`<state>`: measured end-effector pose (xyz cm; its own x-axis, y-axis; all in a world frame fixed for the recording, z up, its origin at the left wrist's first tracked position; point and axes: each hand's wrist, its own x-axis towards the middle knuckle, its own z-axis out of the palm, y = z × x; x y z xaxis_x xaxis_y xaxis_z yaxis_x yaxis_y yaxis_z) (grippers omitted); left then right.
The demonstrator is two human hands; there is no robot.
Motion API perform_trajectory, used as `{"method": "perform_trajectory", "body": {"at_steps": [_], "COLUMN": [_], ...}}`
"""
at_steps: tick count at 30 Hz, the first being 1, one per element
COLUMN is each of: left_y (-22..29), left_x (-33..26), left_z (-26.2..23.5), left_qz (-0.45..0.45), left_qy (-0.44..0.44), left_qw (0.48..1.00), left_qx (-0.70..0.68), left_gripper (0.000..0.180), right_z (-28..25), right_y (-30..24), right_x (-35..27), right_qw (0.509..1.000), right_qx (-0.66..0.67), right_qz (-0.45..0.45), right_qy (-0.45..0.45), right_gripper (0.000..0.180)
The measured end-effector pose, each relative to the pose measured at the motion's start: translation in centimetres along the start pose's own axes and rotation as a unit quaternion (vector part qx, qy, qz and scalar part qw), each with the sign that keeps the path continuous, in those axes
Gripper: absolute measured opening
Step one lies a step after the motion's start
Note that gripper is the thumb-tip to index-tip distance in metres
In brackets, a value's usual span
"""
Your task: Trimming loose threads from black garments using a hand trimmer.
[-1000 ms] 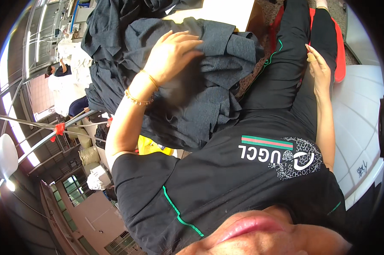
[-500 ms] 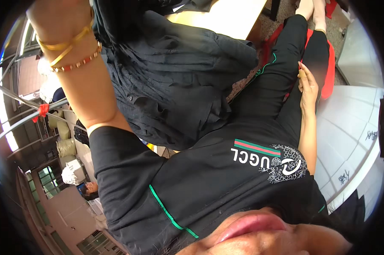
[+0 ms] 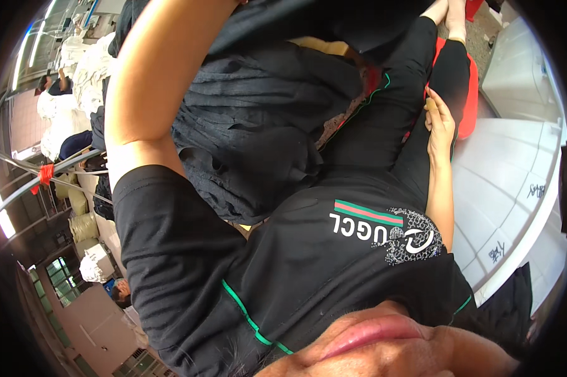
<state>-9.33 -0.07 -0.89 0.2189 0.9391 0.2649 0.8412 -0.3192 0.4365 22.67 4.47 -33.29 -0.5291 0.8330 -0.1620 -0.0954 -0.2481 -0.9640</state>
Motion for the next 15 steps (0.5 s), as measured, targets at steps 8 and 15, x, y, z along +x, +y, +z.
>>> {"method": "perform_trajectory", "body": {"at_steps": [8, 15], "left_y": [-3.8, -0.7], "left_x": [-13.6, -20.2], "left_z": [0.0, 3.9], "left_qz": [-0.242, -0.263], "left_qy": [0.032, -0.072], "left_qw": [0.969, 0.919], "left_qx": [-0.047, 0.285], "left_gripper": [0.022, 0.035], "right_z": [-0.8, 2.0], "right_y": [0.2, -0.4], "right_x": [0.1, 0.3], "right_qw": [0.998, 0.995], "right_qx": [-0.052, -0.034], "right_qz": [-0.007, -0.046], "right_qy": [-0.032, -0.079], "right_gripper": [0.037, 0.037]}}
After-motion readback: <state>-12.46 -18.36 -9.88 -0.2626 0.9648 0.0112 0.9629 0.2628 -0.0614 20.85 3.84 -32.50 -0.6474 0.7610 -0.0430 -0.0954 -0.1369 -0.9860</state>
